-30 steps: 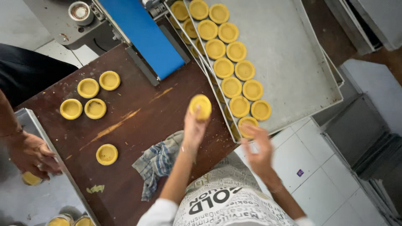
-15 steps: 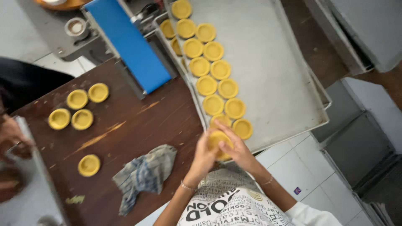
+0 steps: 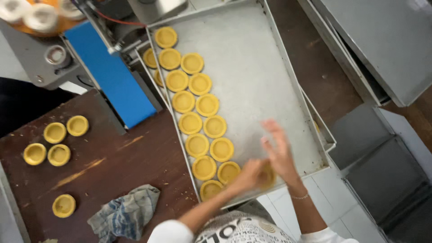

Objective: The person organizes yellow tart shells on metal trays by hand, moves the trays around the bakery kitchen, and takes shells from a conveyor belt.

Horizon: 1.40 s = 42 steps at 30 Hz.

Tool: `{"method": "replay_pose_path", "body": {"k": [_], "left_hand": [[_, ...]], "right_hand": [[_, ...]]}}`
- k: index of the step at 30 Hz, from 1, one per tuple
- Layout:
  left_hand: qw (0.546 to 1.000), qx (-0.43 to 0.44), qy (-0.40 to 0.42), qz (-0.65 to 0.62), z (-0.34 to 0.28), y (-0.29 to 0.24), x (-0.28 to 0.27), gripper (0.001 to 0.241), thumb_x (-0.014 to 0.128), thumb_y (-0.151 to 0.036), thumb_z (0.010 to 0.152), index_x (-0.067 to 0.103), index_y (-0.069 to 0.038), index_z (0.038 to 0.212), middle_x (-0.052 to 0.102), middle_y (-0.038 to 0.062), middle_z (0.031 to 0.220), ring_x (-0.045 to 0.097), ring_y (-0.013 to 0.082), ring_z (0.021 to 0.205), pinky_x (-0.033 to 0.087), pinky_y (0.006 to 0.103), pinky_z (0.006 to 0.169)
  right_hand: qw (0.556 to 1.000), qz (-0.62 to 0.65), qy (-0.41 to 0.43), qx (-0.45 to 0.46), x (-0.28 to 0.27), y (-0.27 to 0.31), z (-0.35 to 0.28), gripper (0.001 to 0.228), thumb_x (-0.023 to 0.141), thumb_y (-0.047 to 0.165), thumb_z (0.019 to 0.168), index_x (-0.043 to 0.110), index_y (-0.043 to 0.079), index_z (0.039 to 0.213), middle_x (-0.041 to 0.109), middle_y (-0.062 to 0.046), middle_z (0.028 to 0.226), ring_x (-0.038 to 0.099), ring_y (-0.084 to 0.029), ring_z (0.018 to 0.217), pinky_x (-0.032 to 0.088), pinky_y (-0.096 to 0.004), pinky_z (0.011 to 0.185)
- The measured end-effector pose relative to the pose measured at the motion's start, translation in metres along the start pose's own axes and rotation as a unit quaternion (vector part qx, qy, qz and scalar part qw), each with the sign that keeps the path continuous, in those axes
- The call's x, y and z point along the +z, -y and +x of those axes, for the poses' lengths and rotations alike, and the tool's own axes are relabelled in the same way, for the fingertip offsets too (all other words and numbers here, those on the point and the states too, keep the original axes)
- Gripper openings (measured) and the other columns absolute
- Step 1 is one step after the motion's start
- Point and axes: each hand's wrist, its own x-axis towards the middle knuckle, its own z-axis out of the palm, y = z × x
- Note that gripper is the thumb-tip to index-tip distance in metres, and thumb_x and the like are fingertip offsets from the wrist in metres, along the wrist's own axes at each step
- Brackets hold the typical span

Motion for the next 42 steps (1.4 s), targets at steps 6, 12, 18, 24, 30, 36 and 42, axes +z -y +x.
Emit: {"method": "replay_pose_path", "body": {"k": [6, 12, 18, 24, 30, 36, 42], "left_hand": [[0.988, 0.005, -0.156, 0.0, 0.045, 0.031, -0.019, 0.035, 0.069, -0.011, 0.084, 0.062, -0.007, 0.119, 0.066, 0.013, 0.105, 0.062, 0.0319, 0.105, 0.045, 0.0397, 0.091], [0.916, -0.054, -0.397, -0.02, -0.036, -0.034, -0.146, 0.044, 0.065, -0.002, 0.084, 0.064, -0.009, 0.128, 0.062, 0.013, 0.125, 0.054, 0.0285, 0.124, 0.036, 0.0406, 0.111], [0.819, -0.164, -0.549, -0.002, -0.149, -0.028, -0.176, 0.028, 0.062, 0.001, 0.096, 0.067, -0.004, 0.123, 0.069, 0.015, 0.109, 0.067, 0.0298, 0.104, 0.052, 0.0401, 0.092], [0.718, -0.25, -0.643, -0.092, -0.223, -0.016, -0.144, 0.019, 0.06, -0.011, 0.1, 0.065, -0.008, 0.119, 0.071, 0.005, 0.112, 0.066, 0.0125, 0.103, 0.05, 0.0242, 0.09], [0.664, -0.331, -0.654, -0.149, -0.259, -0.033, -0.12, 0.02, 0.057, -0.011, 0.1, 0.068, -0.008, 0.116, 0.075, 0.006, 0.107, 0.069, 0.0146, 0.101, 0.054, 0.0271, 0.09], [0.589, -0.367, -0.697, -0.182, -0.313, 0.009, -0.077, 0.022, 0.059, -0.015, 0.099, 0.068, -0.008, 0.117, 0.075, 0.006, 0.105, 0.068, 0.0137, 0.101, 0.05, 0.0267, 0.093], [0.646, -0.335, -0.67, -0.146, -0.348, 0.068, -0.116, 0.026, 0.062, -0.014, 0.095, 0.068, -0.009, 0.119, 0.075, 0.004, 0.112, 0.07, 0.0123, 0.103, 0.052, 0.0258, 0.098]], "right_hand": [[0.981, 0.021, -0.194, -0.021, -0.038, -0.026, -0.033, 0.03, 0.053, 0.013, 0.105, 0.064, 0.006, 0.132, 0.059, -0.011, 0.133, 0.058, -0.021, 0.123, 0.044, -0.038, 0.106], [0.957, -0.172, -0.179, -0.148, -0.009, -0.048, -0.06, 0.031, 0.065, 0.014, 0.095, 0.069, 0.005, 0.124, 0.068, -0.016, 0.119, 0.063, -0.035, 0.117, 0.044, -0.045, 0.105], [0.842, -0.492, 0.006, -0.221, 0.019, -0.082, -0.02, 0.066, 0.051, 0.046, 0.1, 0.045, 0.001, 0.147, 0.054, -0.021, 0.143, 0.054, -0.035, 0.131, 0.029, -0.059, 0.116], [0.751, -0.601, -0.03, -0.272, 0.031, -0.081, 0.19, 0.08, 0.04, 0.051, 0.101, 0.022, 0.001, 0.161, 0.037, -0.025, 0.16, 0.039, -0.04, 0.145, 0.024, -0.068, 0.114], [0.841, -0.498, 0.016, -0.211, 0.117, -0.001, 0.365, 0.075, 0.036, 0.053, 0.104, 0.018, 0.006, 0.16, 0.036, -0.025, 0.159, 0.032, -0.042, 0.146, 0.01, -0.07, 0.112], [0.836, -0.449, 0.087, -0.303, 0.201, 0.038, 0.346, 0.061, 0.043, 0.043, 0.108, 0.03, 0.005, 0.155, 0.049, -0.021, 0.149, 0.048, -0.046, 0.132, 0.018, -0.073, 0.108], [0.857, -0.428, 0.077, -0.278, 0.214, 0.079, 0.237, 0.065, 0.049, 0.039, 0.11, 0.023, 0.002, 0.158, 0.034, -0.022, 0.16, 0.032, -0.042, 0.145, 0.015, -0.072, 0.112]]}}
